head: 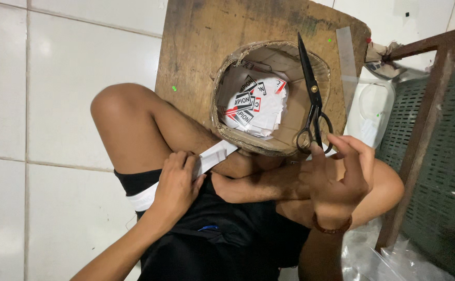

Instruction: The person sits cross-legged on a tiled floor and uses scissors to cut a long strip of white paper into smaller rectangular pieces. The cut pieces are placed into a cardboard box resting on a wooden stool in front of them.

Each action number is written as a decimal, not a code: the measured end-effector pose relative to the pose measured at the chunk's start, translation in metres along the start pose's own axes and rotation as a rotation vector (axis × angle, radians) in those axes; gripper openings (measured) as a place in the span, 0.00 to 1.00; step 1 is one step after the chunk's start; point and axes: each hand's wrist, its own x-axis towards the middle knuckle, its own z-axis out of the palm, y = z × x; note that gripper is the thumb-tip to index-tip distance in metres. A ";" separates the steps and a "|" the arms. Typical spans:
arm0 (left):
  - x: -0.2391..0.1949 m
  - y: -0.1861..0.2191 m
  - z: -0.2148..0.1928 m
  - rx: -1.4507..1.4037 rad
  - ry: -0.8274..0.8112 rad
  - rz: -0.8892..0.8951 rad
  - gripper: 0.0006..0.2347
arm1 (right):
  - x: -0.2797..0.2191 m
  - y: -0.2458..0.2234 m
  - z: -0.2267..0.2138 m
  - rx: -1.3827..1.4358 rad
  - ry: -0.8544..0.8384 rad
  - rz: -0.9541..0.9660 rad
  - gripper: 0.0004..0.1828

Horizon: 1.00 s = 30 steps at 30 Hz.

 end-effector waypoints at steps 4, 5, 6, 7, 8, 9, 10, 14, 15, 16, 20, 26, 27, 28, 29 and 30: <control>-0.001 -0.007 0.011 0.014 0.115 0.083 0.15 | -0.008 -0.028 -0.007 0.206 -0.058 0.011 0.05; -0.001 -0.007 0.012 0.015 0.115 0.084 0.15 | -0.011 -0.034 -0.004 0.206 -0.057 0.012 0.05; 0.000 -0.007 0.014 -0.021 0.094 0.056 0.16 | -0.013 -0.039 -0.001 0.250 -0.018 0.007 0.04; -0.001 -0.008 0.016 -0.057 0.070 0.027 0.16 | -0.016 -0.044 0.002 0.293 0.018 0.006 0.04; 0.001 -0.010 0.016 -0.056 0.067 0.026 0.16 | -0.022 -0.041 0.003 0.293 0.017 0.009 0.04; 0.002 -0.011 0.016 -0.122 0.060 0.021 0.16 | -0.027 -0.038 0.003 0.312 -0.039 0.024 0.03; 0.003 -0.012 0.017 -0.188 0.052 0.015 0.17 | -0.033 -0.035 0.003 0.330 -0.095 0.039 0.02; 0.008 -0.012 0.007 -0.311 0.030 -0.010 0.08 | -0.050 -0.033 0.014 0.366 -0.194 0.050 0.02; 0.007 -0.012 0.008 -0.361 0.087 0.000 0.09 | -0.054 -0.033 0.017 0.406 -0.309 0.066 0.02; 0.006 -0.014 0.008 -0.412 0.145 0.011 0.10 | -0.058 -0.032 0.020 0.446 -0.423 0.083 0.02; 0.006 0.000 -0.021 -0.499 0.130 0.008 0.07 | -0.073 -0.044 0.033 0.527 -0.546 0.214 0.02; 0.002 0.015 -0.040 -0.792 -0.052 -0.242 0.08 | -0.104 -0.035 0.065 0.642 -0.607 0.601 0.23; 0.001 0.014 -0.037 -0.794 -0.097 -0.242 0.08 | -0.108 -0.033 0.070 0.628 -0.559 0.629 0.22; 0.000 0.013 -0.034 -0.797 -0.141 -0.241 0.08 | -0.113 -0.031 0.075 0.614 -0.510 0.657 0.21; 0.000 0.017 -0.039 -0.797 -0.141 -0.242 0.08 | -0.112 -0.031 0.074 0.614 -0.512 0.657 0.21; 0.001 0.020 -0.045 -0.818 -0.186 -0.267 0.09 | -0.111 -0.030 0.073 0.618 -0.496 0.679 0.16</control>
